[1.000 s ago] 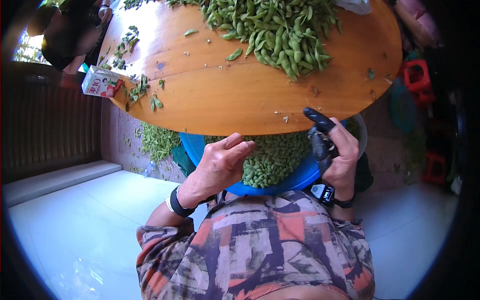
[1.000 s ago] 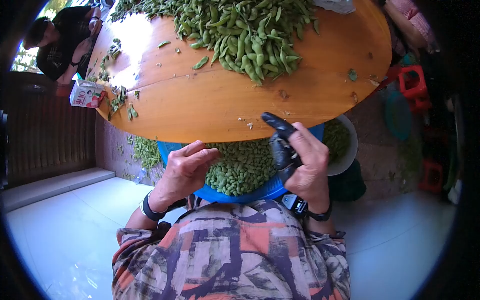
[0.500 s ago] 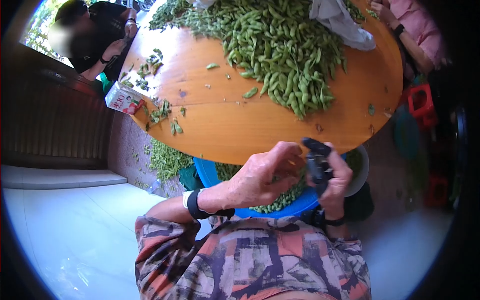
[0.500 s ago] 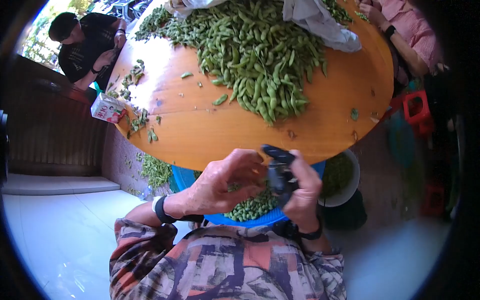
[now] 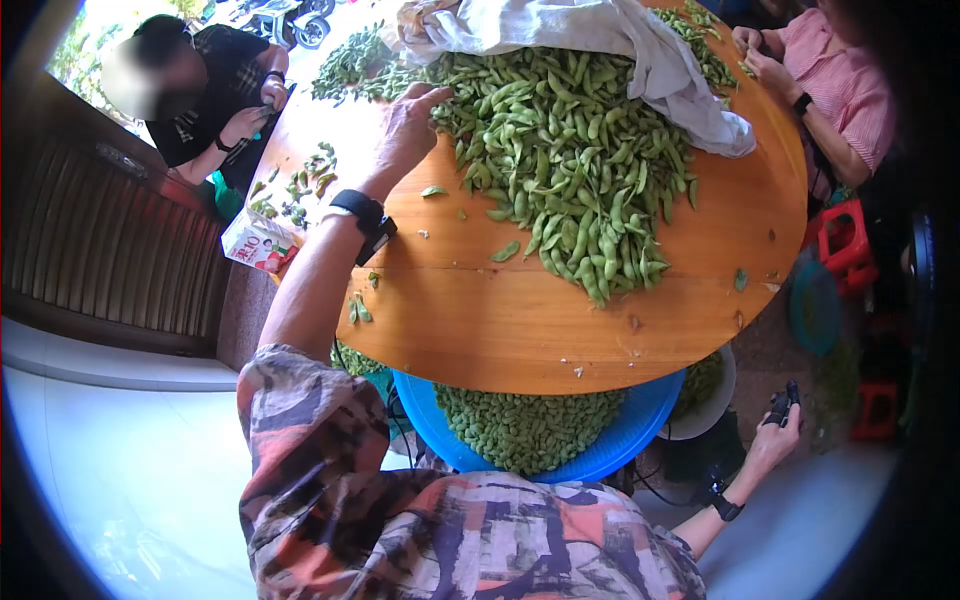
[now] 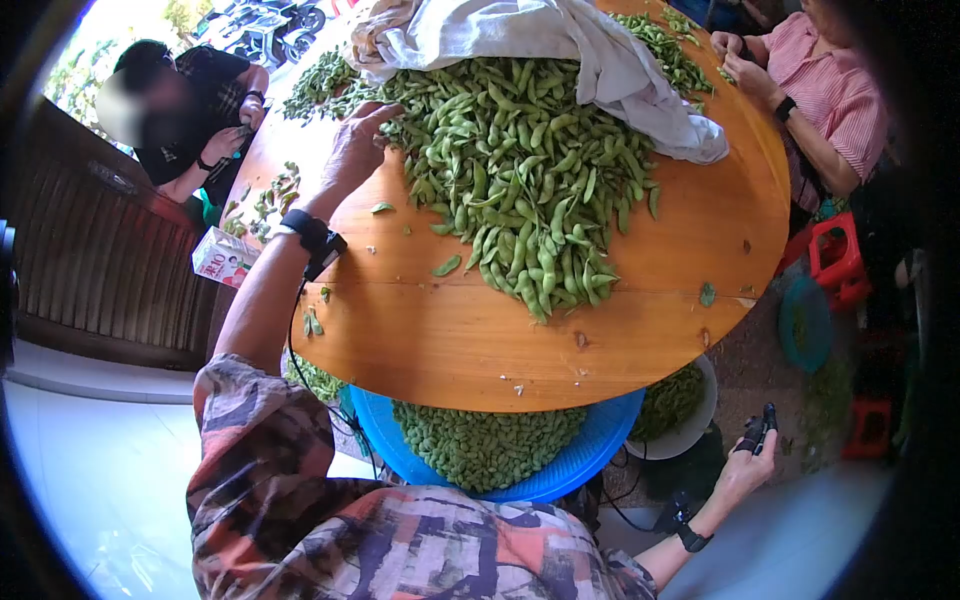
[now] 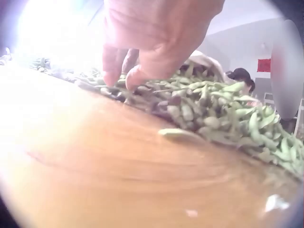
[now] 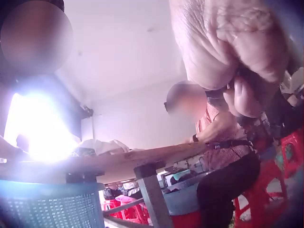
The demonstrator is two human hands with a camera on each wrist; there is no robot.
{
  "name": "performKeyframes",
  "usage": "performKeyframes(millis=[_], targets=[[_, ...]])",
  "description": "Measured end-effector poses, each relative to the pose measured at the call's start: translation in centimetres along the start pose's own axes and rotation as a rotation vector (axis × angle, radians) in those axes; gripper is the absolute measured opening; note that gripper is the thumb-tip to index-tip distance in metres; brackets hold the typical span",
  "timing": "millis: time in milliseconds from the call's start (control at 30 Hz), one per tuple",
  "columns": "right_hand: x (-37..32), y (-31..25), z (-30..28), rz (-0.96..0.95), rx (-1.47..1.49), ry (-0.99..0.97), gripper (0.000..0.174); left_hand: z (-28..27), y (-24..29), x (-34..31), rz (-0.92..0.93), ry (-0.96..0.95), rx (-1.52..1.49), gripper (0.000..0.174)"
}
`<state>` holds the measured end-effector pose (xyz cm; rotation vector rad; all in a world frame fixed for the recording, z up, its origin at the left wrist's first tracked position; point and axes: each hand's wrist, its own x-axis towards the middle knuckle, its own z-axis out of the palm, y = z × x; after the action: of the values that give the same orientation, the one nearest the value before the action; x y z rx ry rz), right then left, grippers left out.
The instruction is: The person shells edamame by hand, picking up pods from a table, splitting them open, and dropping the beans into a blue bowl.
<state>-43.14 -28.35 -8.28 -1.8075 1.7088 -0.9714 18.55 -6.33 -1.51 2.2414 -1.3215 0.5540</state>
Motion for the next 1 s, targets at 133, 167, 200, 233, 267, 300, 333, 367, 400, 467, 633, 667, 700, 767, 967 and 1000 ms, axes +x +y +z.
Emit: performKeyframes(millis=[133,167,200,233,267,300,333,367,400,467,633,667,700,767,967,1000], targets=[[0.2,0.1,1.1,0.004,0.029,-0.072,0.031,-0.1,-0.3,1.0,-0.079,-0.127,-0.025,0.026],[0.0,-0.5,1.5,-0.007,0.034,-0.101,0.031,-0.4,-0.3,0.8,-0.078,-0.122,-0.021,0.026],[-0.3,-1.3,1.9,-0.019,0.040,-0.129,0.031,-0.9,-0.1,0.5,-0.072,-0.119,-0.019,0.024],[-0.5,-1.9,2.1,-0.021,0.044,-0.128,0.031,-1.2,0.1,0.5,-0.066,-0.117,-0.017,0.021],[-0.7,-2.4,2.3,-0.030,0.080,-0.172,0.031,-1.3,0.2,0.5,-0.127,-0.068,-0.061,0.016],[-0.7,-2.6,2.4,-0.039,0.116,-0.216,0.031,-1.5,0.4,0.6,-0.126,-0.066,-0.060,0.016],[-0.8,-2.4,2.9,-0.111,0.130,-0.174,0.031,-1.7,0.6,0.7,-0.226,-0.108,-0.131,0.015],[-1.0,-2.8,2.8,-0.111,0.131,-0.173,0.031,-1.9,0.9,0.8,-0.325,-0.149,-0.202,0.013],[-1.3,-4.0,2.6,-0.104,0.079,-0.195,0.031,-1.4,1.1,0.9,-0.200,-0.128,-0.191,0.013],[-1.5,-4.3,2.6,-0.095,0.024,-0.214,0.032,-0.6,1.5,1.1,-0.053,-0.144,-0.148,0.014],[-1.9,-3.7,2.5,-0.119,0.105,-0.214,0.032,1.5,1.6,1.7,0.035,-0.101,-0.097,0.016],[-1.8,-3.1,2.5,-0.117,0.105,-0.212,0.032,1.1,1.8,1.6,0.014,-0.114,-0.061,0.017],[-1.5,-2.6,2.5,-0.115,0.066,-0.201,0.032,0.8,1.9,1.6,-0.008,-0.127,-0.024,0.018],[-1.7,-2.0,2.4,-0.102,0.028,-0.193,0.032,0.1,1.9,1.1,0.001,-0.066,-0.054,0.021],[-4.7,-8.7,3.5,-0.236,0.329,-0.314,0.027,-4.8,9.4,-5.6,-0.303,-0.365,-0.310,0.017],[-5.6,-9.7,4.0,-0.242,0.359,-0.370,0.028,-4.7,10.2,-7.1,-0.217,-0.305,-0.272,0.015]])
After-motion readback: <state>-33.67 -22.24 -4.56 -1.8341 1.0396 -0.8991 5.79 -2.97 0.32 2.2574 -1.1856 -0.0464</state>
